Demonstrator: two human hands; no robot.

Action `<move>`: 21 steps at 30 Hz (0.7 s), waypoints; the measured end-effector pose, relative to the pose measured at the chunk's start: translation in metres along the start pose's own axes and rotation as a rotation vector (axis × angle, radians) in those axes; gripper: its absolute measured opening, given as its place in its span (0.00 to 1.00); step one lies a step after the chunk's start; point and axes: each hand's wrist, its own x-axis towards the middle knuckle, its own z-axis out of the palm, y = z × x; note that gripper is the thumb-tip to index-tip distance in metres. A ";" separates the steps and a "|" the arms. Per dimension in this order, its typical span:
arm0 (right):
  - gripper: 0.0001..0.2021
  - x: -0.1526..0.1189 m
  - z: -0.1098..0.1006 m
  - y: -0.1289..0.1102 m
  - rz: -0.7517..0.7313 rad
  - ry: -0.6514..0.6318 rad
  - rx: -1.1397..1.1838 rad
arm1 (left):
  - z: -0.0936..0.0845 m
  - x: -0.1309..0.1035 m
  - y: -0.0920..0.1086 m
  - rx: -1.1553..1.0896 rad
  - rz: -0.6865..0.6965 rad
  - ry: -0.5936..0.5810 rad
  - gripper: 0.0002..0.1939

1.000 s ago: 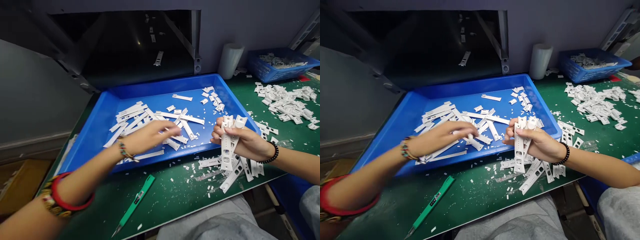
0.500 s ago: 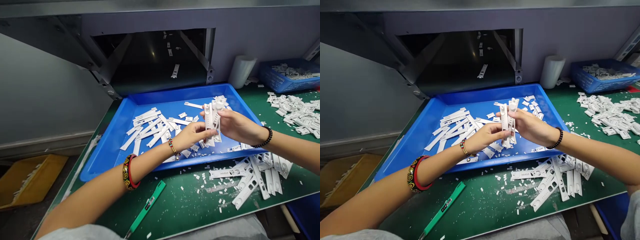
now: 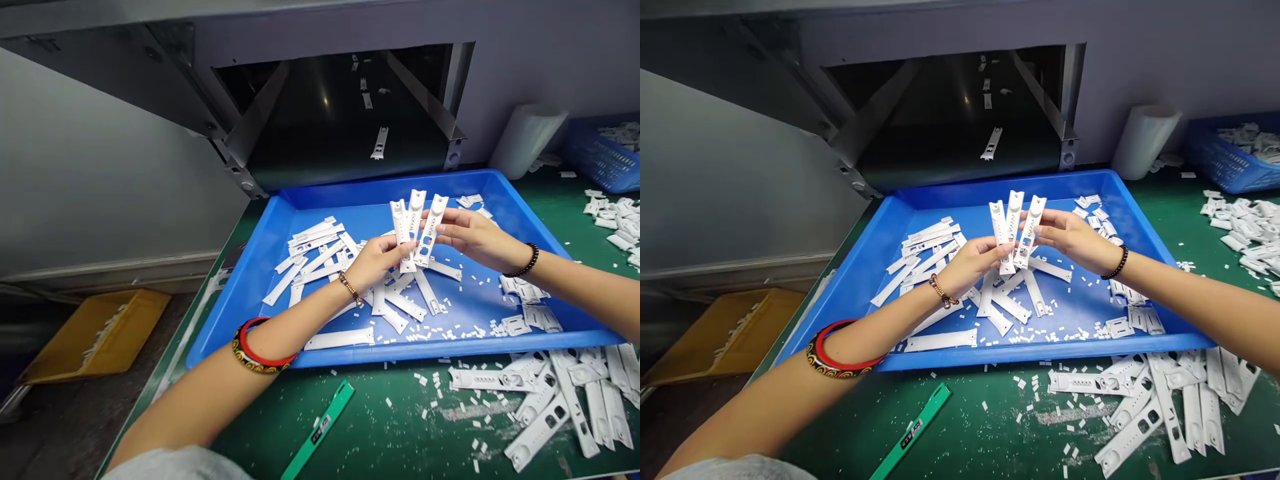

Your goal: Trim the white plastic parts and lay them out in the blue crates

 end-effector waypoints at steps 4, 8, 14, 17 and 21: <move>0.17 -0.001 -0.004 0.001 0.023 0.005 -0.022 | 0.002 -0.003 0.001 0.086 -0.031 -0.030 0.14; 0.16 -0.004 -0.004 -0.002 0.047 0.052 -0.047 | 0.002 -0.005 0.002 0.113 -0.045 -0.050 0.15; 0.13 -0.003 -0.001 -0.003 0.084 0.083 -0.027 | 0.003 -0.004 -0.001 0.107 -0.043 -0.099 0.17; 0.10 -0.002 0.000 -0.003 0.103 0.118 -0.016 | 0.002 -0.005 0.001 0.164 -0.033 -0.091 0.17; 0.06 -0.001 0.000 0.001 0.130 0.151 -0.016 | 0.003 -0.006 0.007 0.270 0.028 -0.077 0.17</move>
